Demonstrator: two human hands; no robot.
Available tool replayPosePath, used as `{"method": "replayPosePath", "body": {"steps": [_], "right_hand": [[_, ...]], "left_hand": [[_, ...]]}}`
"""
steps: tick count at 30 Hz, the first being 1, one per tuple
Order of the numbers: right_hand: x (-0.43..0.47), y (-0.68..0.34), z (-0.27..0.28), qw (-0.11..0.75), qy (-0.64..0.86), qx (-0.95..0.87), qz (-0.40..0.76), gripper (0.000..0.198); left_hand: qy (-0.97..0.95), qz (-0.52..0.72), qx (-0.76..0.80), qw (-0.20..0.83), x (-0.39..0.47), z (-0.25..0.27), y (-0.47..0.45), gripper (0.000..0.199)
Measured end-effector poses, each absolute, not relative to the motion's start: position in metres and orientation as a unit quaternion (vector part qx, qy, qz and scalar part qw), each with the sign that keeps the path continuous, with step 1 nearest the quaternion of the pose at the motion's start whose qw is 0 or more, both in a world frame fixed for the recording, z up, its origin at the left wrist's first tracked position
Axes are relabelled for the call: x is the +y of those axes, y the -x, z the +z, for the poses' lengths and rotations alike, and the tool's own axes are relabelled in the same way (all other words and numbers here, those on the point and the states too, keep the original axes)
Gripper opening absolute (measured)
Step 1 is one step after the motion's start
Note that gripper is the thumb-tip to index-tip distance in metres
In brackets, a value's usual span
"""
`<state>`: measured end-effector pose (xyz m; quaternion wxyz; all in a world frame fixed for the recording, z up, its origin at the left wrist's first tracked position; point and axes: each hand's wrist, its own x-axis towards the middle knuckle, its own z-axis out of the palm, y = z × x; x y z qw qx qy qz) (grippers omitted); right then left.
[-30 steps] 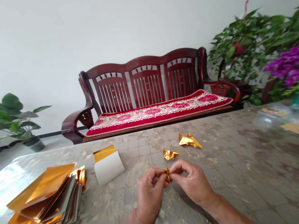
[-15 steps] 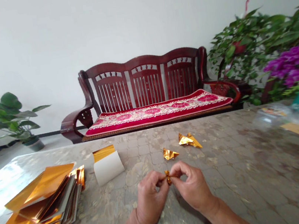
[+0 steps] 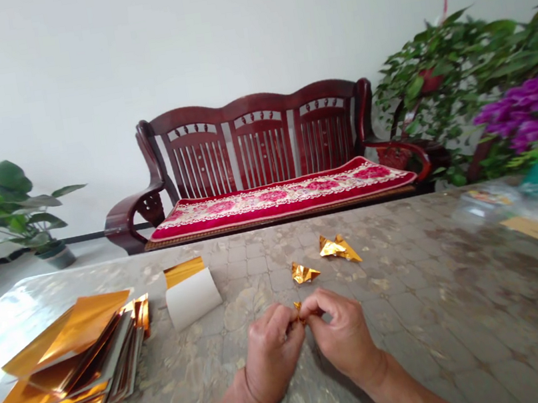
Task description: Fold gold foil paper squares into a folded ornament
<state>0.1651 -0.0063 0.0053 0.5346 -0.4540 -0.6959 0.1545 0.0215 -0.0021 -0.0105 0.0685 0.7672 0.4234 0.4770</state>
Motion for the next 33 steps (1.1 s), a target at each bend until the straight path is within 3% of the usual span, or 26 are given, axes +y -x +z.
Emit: {"method": "replayPosePath", "body": {"steps": [4, 9, 12, 20, 33], "right_hand": [[-0.002, -0.164, 0.001, 0.522, 0.464, -0.695, 0.168, 0.021], [0.009, -0.172, -0.009, 0.503, 0.502, -0.666, 0.227, 0.009], [0.016, -0.183, -0.015, 0.493, 0.516, -0.658, 0.240, 0.004], [0.028, -0.198, -0.031, 0.481, 0.545, -0.630, 0.273, 0.005], [0.023, -0.195, -0.024, 0.458, 0.543, -0.648, 0.277, 0.024]], "left_hand": [[-0.759, 0.476, 0.430, 0.112, 0.004, -0.015, -0.019, 0.020], [-0.645, 0.475, 0.477, 0.363, 0.020, -0.026, -0.015, 0.014], [-0.569, 0.489, 0.501, 0.432, 0.029, -0.029, -0.014, 0.016], [-0.603, 0.451, 0.528, 0.392, 0.037, -0.034, -0.007, 0.018], [-0.644, 0.405, 0.539, 0.362, 0.034, -0.028, -0.006, 0.025]]}}
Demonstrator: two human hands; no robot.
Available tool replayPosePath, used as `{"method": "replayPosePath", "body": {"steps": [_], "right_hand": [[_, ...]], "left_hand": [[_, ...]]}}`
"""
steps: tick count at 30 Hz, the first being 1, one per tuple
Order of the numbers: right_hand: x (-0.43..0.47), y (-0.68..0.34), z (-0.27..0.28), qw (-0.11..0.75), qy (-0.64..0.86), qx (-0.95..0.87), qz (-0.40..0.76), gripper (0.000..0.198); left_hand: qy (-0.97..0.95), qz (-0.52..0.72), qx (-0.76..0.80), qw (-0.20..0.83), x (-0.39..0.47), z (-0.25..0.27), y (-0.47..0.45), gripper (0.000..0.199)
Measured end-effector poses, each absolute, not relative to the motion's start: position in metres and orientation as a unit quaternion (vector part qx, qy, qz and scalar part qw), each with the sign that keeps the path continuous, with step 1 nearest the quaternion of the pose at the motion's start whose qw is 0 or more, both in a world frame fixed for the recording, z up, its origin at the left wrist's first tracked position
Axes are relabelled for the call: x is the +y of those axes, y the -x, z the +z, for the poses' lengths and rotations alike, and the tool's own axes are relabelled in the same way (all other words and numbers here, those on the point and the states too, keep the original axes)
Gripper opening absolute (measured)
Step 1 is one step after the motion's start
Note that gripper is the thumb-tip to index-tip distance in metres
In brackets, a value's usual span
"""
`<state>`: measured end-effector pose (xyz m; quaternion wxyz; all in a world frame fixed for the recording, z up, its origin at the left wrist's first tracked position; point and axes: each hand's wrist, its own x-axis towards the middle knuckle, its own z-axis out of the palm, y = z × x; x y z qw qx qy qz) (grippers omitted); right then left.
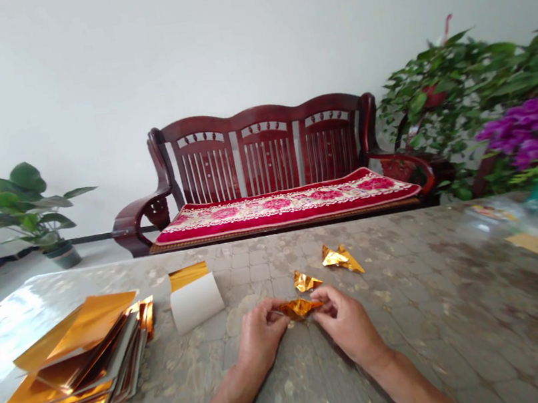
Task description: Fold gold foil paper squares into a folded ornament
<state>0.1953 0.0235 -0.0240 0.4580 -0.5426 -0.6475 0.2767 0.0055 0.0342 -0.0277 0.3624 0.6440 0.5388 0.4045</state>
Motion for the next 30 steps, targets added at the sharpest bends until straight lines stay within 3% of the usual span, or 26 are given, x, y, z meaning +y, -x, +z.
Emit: {"method": "replayPosePath", "body": {"steps": [4, 12, 23, 30], "right_hand": [[0.023, -0.196, -0.026, 0.455, 0.546, -0.648, 0.275, 0.027], [0.024, -0.196, -0.028, 0.463, 0.541, -0.651, 0.263, 0.025], [0.020, -0.194, -0.024, 0.453, 0.524, -0.665, 0.279, 0.020], [0.023, -0.200, -0.023, 0.464, 0.520, -0.685, 0.212, 0.040]], "left_hand": [[-0.652, 0.415, 0.528, 0.351, 0.031, -0.028, 0.001, 0.037], [-0.693, 0.420, 0.494, 0.317, 0.030, -0.034, 0.007, 0.025], [-0.763, 0.410, 0.435, 0.244, 0.025, -0.023, 0.006, 0.024], [-0.758, 0.434, 0.451, 0.185, 0.027, -0.028, 0.006, 0.021]]}}
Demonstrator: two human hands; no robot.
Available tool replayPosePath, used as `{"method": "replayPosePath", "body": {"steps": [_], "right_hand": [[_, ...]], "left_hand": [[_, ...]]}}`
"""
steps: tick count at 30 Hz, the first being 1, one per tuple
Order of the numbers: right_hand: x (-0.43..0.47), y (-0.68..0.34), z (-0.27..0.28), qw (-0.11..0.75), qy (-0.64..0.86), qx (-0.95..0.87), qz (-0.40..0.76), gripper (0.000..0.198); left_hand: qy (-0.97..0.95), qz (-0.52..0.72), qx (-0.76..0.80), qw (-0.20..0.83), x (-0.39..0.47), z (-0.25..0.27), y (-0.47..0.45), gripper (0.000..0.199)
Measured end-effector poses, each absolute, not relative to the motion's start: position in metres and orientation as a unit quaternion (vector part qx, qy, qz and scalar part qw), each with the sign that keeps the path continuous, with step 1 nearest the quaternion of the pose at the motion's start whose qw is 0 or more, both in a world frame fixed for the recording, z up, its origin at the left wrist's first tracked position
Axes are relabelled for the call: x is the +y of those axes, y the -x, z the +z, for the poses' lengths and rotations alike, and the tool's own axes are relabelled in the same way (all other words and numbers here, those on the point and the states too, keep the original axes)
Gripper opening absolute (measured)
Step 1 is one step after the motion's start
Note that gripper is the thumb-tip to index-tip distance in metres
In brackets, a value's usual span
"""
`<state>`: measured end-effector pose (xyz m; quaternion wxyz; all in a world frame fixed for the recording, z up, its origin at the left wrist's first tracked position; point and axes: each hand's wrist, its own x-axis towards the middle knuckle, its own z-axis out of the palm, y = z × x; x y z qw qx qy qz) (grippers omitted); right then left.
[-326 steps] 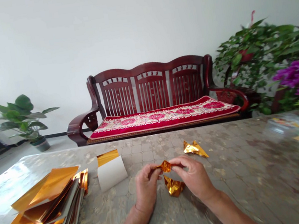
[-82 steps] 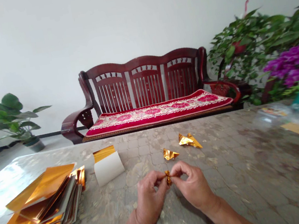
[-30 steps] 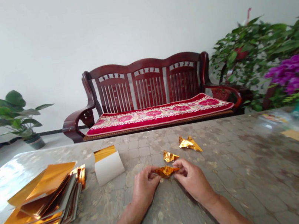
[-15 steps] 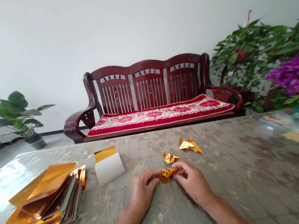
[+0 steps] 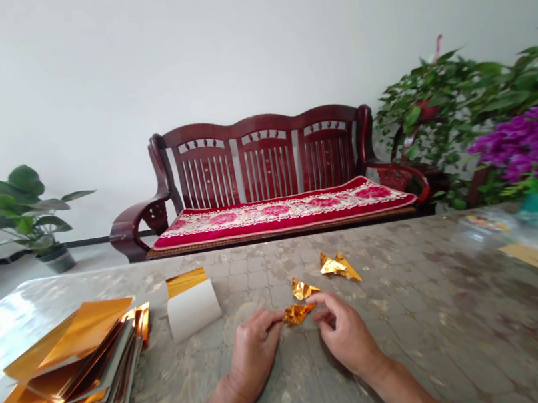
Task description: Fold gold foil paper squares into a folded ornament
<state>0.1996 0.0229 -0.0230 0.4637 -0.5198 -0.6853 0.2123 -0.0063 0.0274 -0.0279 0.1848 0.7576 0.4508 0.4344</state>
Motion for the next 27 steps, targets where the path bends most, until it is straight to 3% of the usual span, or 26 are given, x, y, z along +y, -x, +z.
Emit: {"method": "replayPosePath", "body": {"steps": [5, 12, 19, 27], "right_hand": [[0.039, -0.219, -0.024, 0.488, 0.603, -0.616, 0.136, 0.030], [0.054, -0.218, -0.022, 0.439, 0.647, -0.610, 0.129, 0.029], [0.053, -0.200, -0.018, 0.400, 0.658, -0.633, 0.086, 0.011], [0.060, -0.214, -0.015, 0.394, 0.651, -0.644, 0.078, 0.014]], "left_hand": [[-0.699, 0.487, 0.506, 0.135, 0.037, -0.029, 0.014, 0.019], [-0.683, 0.492, 0.530, 0.104, 0.047, -0.030, 0.016, 0.020], [-0.675, 0.490, 0.539, 0.115, 0.046, -0.032, 0.010, 0.021], [-0.654, 0.490, 0.566, 0.107, 0.055, -0.031, 0.005, 0.018]]}}
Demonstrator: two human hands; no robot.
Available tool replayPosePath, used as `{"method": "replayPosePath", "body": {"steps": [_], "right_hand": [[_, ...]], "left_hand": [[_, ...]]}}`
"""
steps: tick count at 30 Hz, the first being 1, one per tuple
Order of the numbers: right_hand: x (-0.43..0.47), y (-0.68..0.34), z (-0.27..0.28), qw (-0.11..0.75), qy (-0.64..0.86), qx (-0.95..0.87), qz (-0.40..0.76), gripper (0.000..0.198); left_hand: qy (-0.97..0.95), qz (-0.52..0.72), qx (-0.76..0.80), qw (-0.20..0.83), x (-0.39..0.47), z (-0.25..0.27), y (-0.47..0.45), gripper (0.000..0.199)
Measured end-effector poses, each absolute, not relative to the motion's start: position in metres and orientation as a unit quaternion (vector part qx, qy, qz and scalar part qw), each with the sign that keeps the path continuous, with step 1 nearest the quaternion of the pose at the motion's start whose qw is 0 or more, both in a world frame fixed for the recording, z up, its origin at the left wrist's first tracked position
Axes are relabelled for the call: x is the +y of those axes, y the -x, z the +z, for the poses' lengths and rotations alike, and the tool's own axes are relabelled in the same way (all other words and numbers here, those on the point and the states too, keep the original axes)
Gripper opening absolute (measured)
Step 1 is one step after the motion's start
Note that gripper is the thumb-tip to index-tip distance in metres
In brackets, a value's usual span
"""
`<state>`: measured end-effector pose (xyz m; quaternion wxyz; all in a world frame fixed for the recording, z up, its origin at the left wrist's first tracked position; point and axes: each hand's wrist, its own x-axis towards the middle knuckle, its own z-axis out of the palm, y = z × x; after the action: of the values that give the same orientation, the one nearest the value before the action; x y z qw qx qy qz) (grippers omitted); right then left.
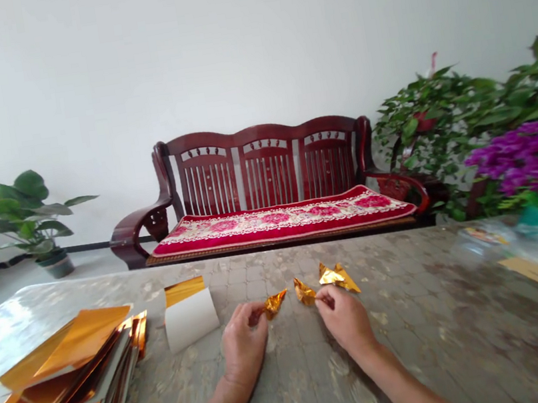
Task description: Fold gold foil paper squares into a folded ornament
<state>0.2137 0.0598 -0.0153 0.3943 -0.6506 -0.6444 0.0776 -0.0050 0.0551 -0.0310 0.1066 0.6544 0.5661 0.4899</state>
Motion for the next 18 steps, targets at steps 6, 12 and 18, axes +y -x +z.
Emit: {"method": "replayPosePath", "body": {"steps": [6, 12, 18], "right_hand": [[0.064, -0.228, -0.018, 0.390, 0.631, -0.670, -0.028, 0.017], [0.069, -0.225, -0.025, 0.412, 0.624, -0.658, -0.088, 0.013], [0.073, -0.232, -0.031, 0.401, 0.616, -0.666, -0.127, 0.014]], "left_hand": [[-0.662, 0.493, 0.556, 0.096, 0.081, -0.017, -0.030, 0.016], [-0.662, 0.440, 0.601, 0.085, 0.091, -0.020, -0.071, 0.018], [-0.670, 0.404, 0.616, 0.095, 0.090, -0.029, -0.079, 0.017]]}}
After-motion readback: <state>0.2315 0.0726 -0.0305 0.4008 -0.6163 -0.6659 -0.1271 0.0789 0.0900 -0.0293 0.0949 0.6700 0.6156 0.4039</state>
